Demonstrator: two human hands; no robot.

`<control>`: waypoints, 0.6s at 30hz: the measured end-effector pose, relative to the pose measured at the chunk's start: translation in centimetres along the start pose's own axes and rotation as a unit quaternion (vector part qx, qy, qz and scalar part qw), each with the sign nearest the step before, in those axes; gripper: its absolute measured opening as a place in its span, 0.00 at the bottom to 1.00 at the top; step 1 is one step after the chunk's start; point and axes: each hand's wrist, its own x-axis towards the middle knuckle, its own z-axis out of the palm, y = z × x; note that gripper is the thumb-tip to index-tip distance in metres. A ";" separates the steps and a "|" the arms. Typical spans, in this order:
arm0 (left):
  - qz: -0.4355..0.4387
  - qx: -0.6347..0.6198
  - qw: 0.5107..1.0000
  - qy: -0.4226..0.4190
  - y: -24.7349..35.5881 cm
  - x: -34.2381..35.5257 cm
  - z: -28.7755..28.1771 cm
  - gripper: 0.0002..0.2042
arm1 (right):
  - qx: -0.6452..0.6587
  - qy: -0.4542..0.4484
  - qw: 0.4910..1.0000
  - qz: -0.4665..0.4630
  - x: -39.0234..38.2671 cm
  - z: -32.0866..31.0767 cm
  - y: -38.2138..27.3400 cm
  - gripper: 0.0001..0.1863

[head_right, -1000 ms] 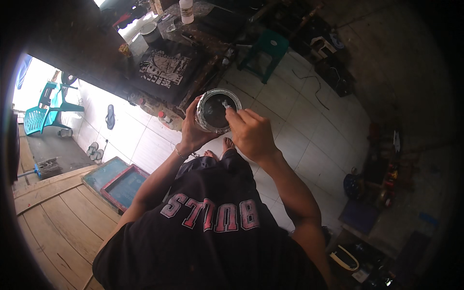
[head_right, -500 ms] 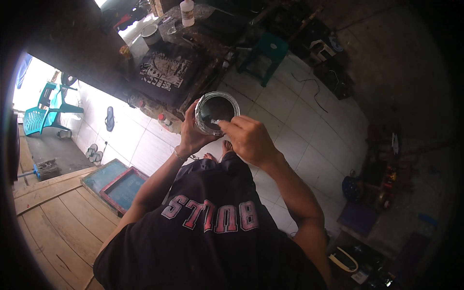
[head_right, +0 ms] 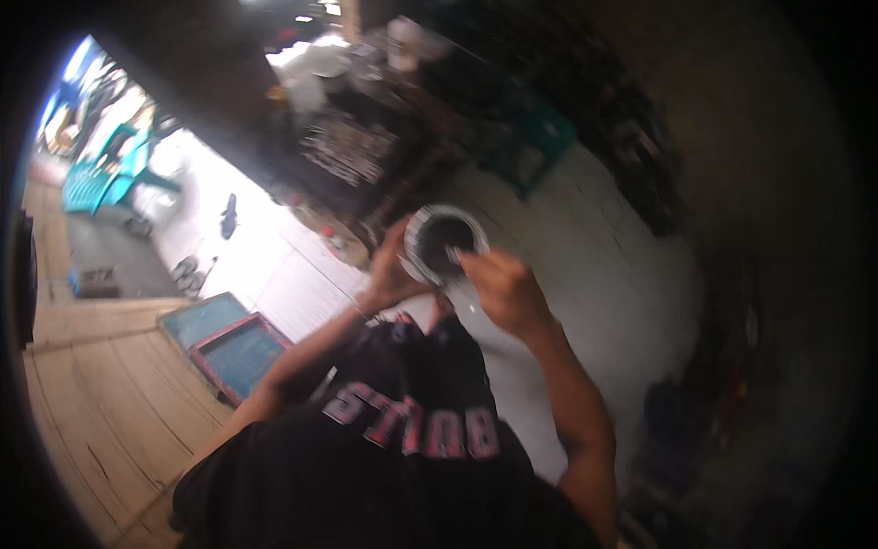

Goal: The person stirs a dark liquid in a container, adds a clear liquid from a bottle, and continues stirring. They then place a black rectangular sheet on the table, position a screen printing frame over it, and adjust the clamps to secure the frame. The person handles a roll of tape at the end.

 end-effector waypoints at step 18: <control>0.041 0.133 0.990 -0.028 3.1 -0.1 -1.1 0.56 | 0.050 -0.007 0.996 0.076 0.4 1.4 -0.3 0.09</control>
